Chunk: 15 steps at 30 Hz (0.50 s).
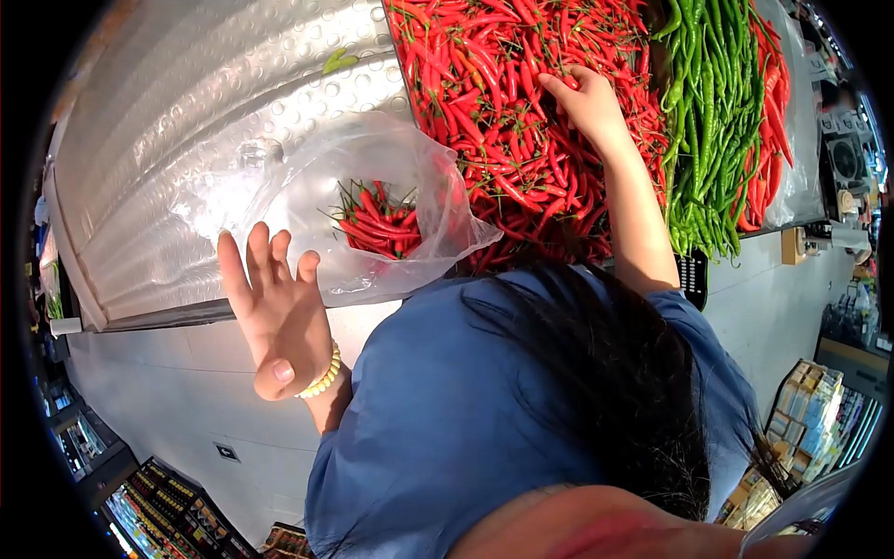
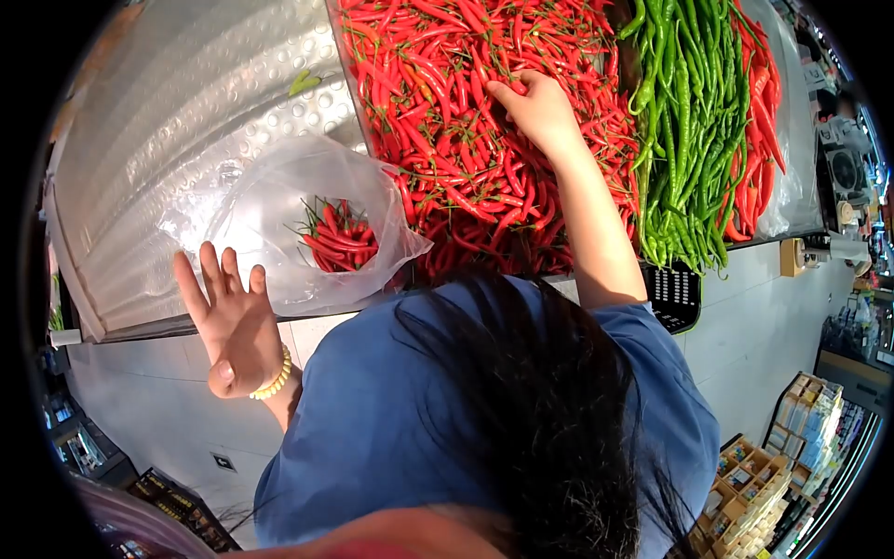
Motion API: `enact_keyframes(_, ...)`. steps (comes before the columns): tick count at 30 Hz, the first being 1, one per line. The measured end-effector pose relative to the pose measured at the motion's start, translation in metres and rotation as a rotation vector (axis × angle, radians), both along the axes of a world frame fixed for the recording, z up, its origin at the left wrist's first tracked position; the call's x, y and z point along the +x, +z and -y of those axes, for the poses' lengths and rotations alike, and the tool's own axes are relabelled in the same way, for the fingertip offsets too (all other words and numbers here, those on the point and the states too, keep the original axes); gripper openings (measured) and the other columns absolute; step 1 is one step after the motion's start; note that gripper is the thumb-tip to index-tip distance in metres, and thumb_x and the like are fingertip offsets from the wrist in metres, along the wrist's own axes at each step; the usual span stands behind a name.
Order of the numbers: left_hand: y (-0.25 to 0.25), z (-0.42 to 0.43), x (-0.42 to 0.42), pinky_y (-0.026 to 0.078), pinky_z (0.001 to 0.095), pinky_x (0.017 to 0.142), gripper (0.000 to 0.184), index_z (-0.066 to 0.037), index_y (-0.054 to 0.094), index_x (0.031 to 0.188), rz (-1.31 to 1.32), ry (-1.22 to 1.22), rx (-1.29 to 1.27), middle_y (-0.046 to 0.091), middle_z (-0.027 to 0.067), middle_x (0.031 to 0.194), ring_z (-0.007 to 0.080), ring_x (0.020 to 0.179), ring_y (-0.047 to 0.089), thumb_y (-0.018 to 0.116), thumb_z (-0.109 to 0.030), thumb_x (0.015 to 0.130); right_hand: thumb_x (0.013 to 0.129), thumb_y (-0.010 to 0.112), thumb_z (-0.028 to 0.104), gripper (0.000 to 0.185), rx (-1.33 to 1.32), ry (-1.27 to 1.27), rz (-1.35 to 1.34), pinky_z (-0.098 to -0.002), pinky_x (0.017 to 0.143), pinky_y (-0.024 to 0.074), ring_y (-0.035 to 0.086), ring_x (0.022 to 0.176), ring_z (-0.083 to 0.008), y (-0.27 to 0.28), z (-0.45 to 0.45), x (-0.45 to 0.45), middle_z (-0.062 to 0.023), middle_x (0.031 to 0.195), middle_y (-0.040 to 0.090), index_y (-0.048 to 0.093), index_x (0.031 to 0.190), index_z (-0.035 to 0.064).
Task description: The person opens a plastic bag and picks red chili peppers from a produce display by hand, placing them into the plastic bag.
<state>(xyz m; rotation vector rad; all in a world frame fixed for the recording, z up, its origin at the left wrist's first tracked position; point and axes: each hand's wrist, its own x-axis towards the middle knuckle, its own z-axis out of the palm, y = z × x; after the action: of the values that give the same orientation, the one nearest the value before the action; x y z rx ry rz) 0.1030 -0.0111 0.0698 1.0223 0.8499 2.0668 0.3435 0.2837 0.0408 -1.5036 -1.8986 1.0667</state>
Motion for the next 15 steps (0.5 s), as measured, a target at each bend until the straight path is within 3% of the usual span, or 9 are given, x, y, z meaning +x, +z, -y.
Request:
enact_keyframes(1,-0.001,0.002,-0.001,0.032,0.0386,0.096,0.102,-0.007,0.014,0.144,0.004,0.021,-0.002,0.029,0.0143,0.142,0.0254,0.125,0.033,0.066,-0.033,0.059,0.076,0.068,0.038,0.045,0.083,-0.053,0.062,-0.0296,0.052,0.0454,0.056,0.052,-0.0139,-0.001,0.001,-0.007,-0.0082,0.062,0.060,0.060,0.092,-0.0027)
enact_keyframes(4,-0.006,0.005,-0.009,0.031,0.0394,0.097,0.098,-0.006,0.014,0.144,0.007,-0.003,0.044,0.029,0.0137,0.142,0.0253,0.126,0.033,0.064,-0.031,0.062,0.074,0.070,0.036,0.043,0.356,-0.004,0.169,-0.0298,0.059,0.0463,0.059,0.059,-0.0161,-0.008,-0.005,-0.011,-0.0085,0.065,0.061,0.061,0.091,-0.0021)
enact_keyframes(5,-0.008,0.006,-0.011,0.030,0.0398,0.098,0.097,-0.006,0.014,0.144,0.006,-0.025,0.070,0.029,0.0136,0.143,0.0254,0.127,0.032,0.063,-0.030,0.064,0.074,0.071,0.033,0.040,0.276,-0.002,0.058,-0.0306,0.062,0.0453,0.057,0.061,-0.0163,-0.005,-0.003,-0.007,-0.0073,0.067,0.061,0.061,0.087,-0.0030)
enact_keyframes(6,-0.009,0.006,-0.013,0.030,0.0396,0.097,0.097,-0.006,0.015,0.143,0.010,-0.029,0.077,0.029,0.0134,0.143,0.0253,0.127,0.033,0.063,-0.030,0.064,0.075,0.071,0.027,0.032,0.314,0.008,-0.167,-0.0271,0.056,0.0418,0.050,0.056,-0.0111,-0.004,-0.001,-0.008,-0.0024,0.064,0.058,0.060,0.084,-0.0012)
enact_keyframes(9,-0.012,0.007,-0.015,0.030,0.0391,0.096,0.095,-0.006,0.016,0.143,0.023,-0.037,0.088,0.031,0.0129,0.142,0.0249,0.126,0.034,0.063,-0.030,0.064,0.079,0.069,0.019,0.016,0.190,-0.080,-0.382,-0.0195,0.049,0.0342,0.043,0.053,-0.0021,0.014,0.005,0.002,0.0069,0.061,0.053,0.061,0.082,0.0058)
enact_keyframes(13,-0.015,0.007,-0.017,0.030,0.0395,0.096,0.092,-0.006,0.017,0.143,0.031,-0.057,0.106,0.033,0.0126,0.141,0.0250,0.124,0.035,0.062,-0.029,0.065,0.081,0.066,0.022,0.015,0.182,-0.169,-0.501,-0.0191,0.041,0.0304,0.040,0.044,-0.0022,0.018,-0.008,0.023,0.0069,0.057,0.049,0.062,0.086,0.0076)
enact_keyframes(15,-0.015,0.007,-0.018,0.030,0.0401,0.096,0.091,-0.006,0.018,0.143,0.029,-0.074,0.128,0.033,0.0124,0.140,0.0252,0.124,0.035,0.061,-0.028,0.066,0.084,0.060,0.018,0.012,0.094,-0.186,-0.738,-0.0204,0.040,0.0316,0.041,0.043,-0.0054,0.019,-0.017,0.034,0.0029,0.058,0.050,0.058,0.081,0.0063)
